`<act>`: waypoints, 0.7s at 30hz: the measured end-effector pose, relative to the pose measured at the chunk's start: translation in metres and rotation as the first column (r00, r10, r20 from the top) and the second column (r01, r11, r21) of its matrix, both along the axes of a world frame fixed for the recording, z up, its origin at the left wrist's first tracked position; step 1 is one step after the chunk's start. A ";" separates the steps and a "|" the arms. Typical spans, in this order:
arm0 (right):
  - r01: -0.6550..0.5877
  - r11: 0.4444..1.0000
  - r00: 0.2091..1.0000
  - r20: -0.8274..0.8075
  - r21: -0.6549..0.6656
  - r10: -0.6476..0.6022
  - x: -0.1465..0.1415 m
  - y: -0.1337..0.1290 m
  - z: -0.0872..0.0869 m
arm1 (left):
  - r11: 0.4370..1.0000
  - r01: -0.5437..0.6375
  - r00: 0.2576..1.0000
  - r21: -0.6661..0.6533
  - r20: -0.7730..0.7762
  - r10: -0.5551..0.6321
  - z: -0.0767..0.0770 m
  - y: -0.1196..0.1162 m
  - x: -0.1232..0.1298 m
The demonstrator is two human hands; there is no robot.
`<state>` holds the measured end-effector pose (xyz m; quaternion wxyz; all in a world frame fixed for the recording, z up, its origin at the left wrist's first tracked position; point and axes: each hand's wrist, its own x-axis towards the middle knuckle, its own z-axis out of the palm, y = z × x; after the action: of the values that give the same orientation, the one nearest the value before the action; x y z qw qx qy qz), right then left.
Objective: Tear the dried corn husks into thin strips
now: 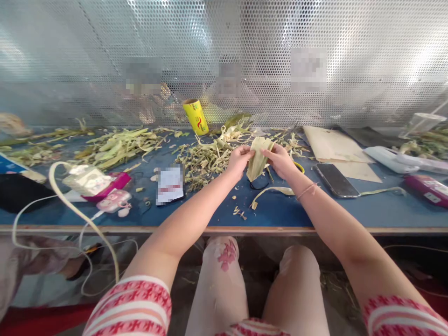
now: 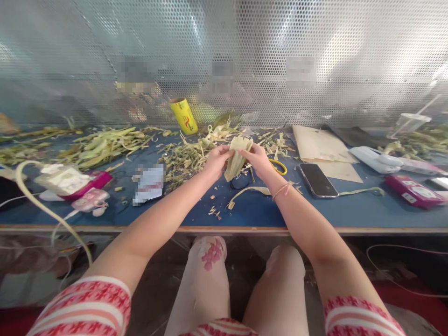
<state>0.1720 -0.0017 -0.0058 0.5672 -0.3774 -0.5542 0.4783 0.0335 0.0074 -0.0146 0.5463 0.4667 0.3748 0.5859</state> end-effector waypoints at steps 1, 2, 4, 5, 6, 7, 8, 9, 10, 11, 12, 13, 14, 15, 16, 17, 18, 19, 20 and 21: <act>0.031 0.999 0.999 0.012 0.020 -0.031 -0.001 0.001 -0.002 | 1.000 0.014 1.000 -0.002 -0.010 -0.014 0.001 -0.002 0.001; 0.082 0.995 0.996 0.027 0.049 -0.084 0.000 0.003 -0.004 | 0.999 0.033 0.999 -0.009 -0.020 -0.033 0.002 -0.004 0.002; 0.200 0.972 0.975 0.072 0.126 -0.210 0.002 0.007 -0.007 | 0.996 0.080 0.996 -0.029 -0.044 -0.081 0.005 -0.008 0.003; 0.241 0.957 0.961 0.101 0.163 -0.259 0.003 0.008 -0.008 | 0.995 0.097 0.994 -0.038 -0.052 -0.099 0.006 -0.010 0.003; 0.262 0.945 0.948 0.131 0.194 -0.290 0.005 0.009 -0.008 | 0.993 0.106 0.993 -0.043 -0.055 -0.108 0.006 -0.011 0.004; 0.269 0.938 0.939 0.159 0.217 -0.306 0.007 0.010 -0.007 | 0.993 0.109 0.992 -0.045 -0.056 -0.112 0.007 -0.012 0.004; 0.268 0.935 0.932 0.182 0.233 -0.312 0.008 0.009 -0.006 | 0.993 0.110 0.992 -0.045 -0.053 -0.112 0.007 -0.012 0.004; 0.263 0.934 0.928 0.199 0.242 -0.313 0.009 0.009 -0.005 | 0.993 0.107 0.993 -0.044 -0.049 -0.109 0.007 -0.013 0.005; 0.260 0.934 0.926 0.211 0.246 -0.314 0.009 0.008 -0.004 | 0.993 0.106 0.993 -0.046 -0.044 -0.108 0.008 -0.013 0.005; 0.260 0.933 0.923 0.221 0.250 -0.316 0.009 0.007 -0.003 | 0.993 0.107 0.993 -0.051 -0.040 -0.109 0.008 -0.013 0.005; 0.261 0.931 0.919 0.229 0.257 -0.321 0.009 0.006 -0.002 | 0.992 0.109 0.993 -0.063 -0.033 -0.111 0.008 -0.013 0.005; 0.262 0.927 0.916 0.234 0.268 -0.326 0.009 0.005 -0.001 | 0.990 0.111 0.993 -0.083 -0.021 -0.113 0.009 -0.013 0.005; 0.260 0.924 0.914 0.236 0.280 -0.329 0.008 0.005 -0.001 | 0.988 0.114 0.993 -0.108 -0.004 -0.115 0.009 -0.013 0.004; 0.255 0.922 0.915 0.236 0.291 -0.328 0.008 0.005 -0.001 | 0.984 0.118 0.993 -0.137 0.017 -0.116 0.010 -0.013 0.004; 0.249 0.921 0.917 0.235 0.299 -0.324 0.007 0.005 -0.001 | 0.979 0.123 0.992 -0.164 0.039 -0.118 0.011 -0.013 0.004; 0.240 0.922 0.920 0.231 0.305 -0.316 0.007 0.005 -0.001 | 0.974 0.129 0.991 -0.187 0.060 -0.120 0.012 -0.013 0.003; 0.234 0.923 0.924 0.224 0.306 -0.309 0.007 0.006 -0.002 | 0.970 0.136 0.990 -0.203 0.076 -0.123 0.012 -0.013 0.003; 0.233 0.924 0.927 0.219 0.304 -0.305 0.008 0.006 -0.001 | 0.967 0.141 0.989 -0.210 0.081 -0.127 0.013 -0.013 0.003; 0.233 0.925 0.927 0.218 0.299 -0.304 0.008 0.006 -0.001 | 0.968 0.142 0.989 -0.209 0.073 -0.130 0.014 -0.013 0.002; 0.237 0.927 0.926 0.220 0.292 -0.306 0.008 0.006 -0.001 | 0.970 0.141 0.990 -0.196 0.051 -0.133 0.014 -0.014 0.002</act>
<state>0.1801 0.0040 -0.0067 0.5946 -0.4334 -0.6239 0.2634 0.0357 -0.0062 -0.0001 0.6363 0.4233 0.3880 0.5151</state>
